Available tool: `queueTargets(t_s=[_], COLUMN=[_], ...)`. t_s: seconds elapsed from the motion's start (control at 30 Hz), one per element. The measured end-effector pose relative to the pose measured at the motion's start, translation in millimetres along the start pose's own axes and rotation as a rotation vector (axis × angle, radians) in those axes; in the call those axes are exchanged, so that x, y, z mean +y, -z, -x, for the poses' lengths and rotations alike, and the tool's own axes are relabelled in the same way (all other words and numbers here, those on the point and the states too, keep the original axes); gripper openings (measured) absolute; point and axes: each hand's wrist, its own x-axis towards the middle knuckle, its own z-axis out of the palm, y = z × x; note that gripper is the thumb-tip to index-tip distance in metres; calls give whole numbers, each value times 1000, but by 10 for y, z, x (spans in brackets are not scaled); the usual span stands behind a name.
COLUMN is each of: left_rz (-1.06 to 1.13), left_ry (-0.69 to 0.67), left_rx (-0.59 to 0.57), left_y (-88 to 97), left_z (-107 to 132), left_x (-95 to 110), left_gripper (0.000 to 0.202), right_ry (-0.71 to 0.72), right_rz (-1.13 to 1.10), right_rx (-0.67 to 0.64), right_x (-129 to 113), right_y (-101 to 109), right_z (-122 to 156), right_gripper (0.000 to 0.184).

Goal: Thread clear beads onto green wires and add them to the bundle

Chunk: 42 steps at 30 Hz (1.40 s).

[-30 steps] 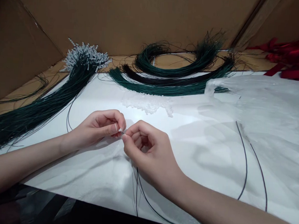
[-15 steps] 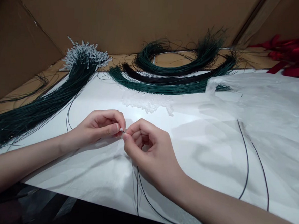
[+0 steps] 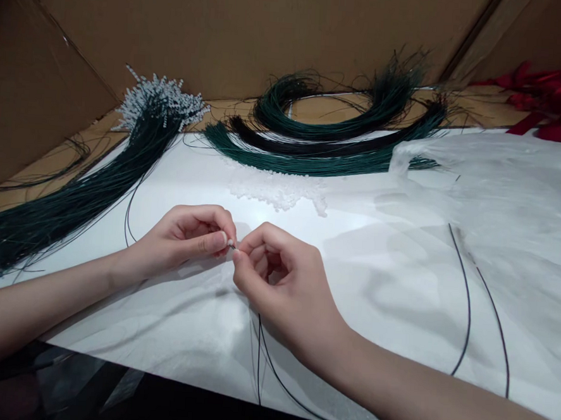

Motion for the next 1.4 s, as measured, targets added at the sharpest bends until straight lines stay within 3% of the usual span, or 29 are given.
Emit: queueTargets(t_s=[0.8,1.13,1.27,1.4], left_rz=[-282,-650,-630,-671], left_ry=[-66,-330,-301,-296], left_rx=[43,79,37,76], left_y=[-3,5,20,31], left_z=[17,88,89,80], left_x=[4,38,68,78], left_gripper=[17,13,25,21], right_ry=[-17,-51,-55,-54], right_rz=[81,21,-38,-5], right_rx=[-15,28,17,2], right_x=[-20,30,38,28], right_y=[12,7,10,10], right_z=[0,-18,-17,-10], right_gripper=[15,13,11,7])
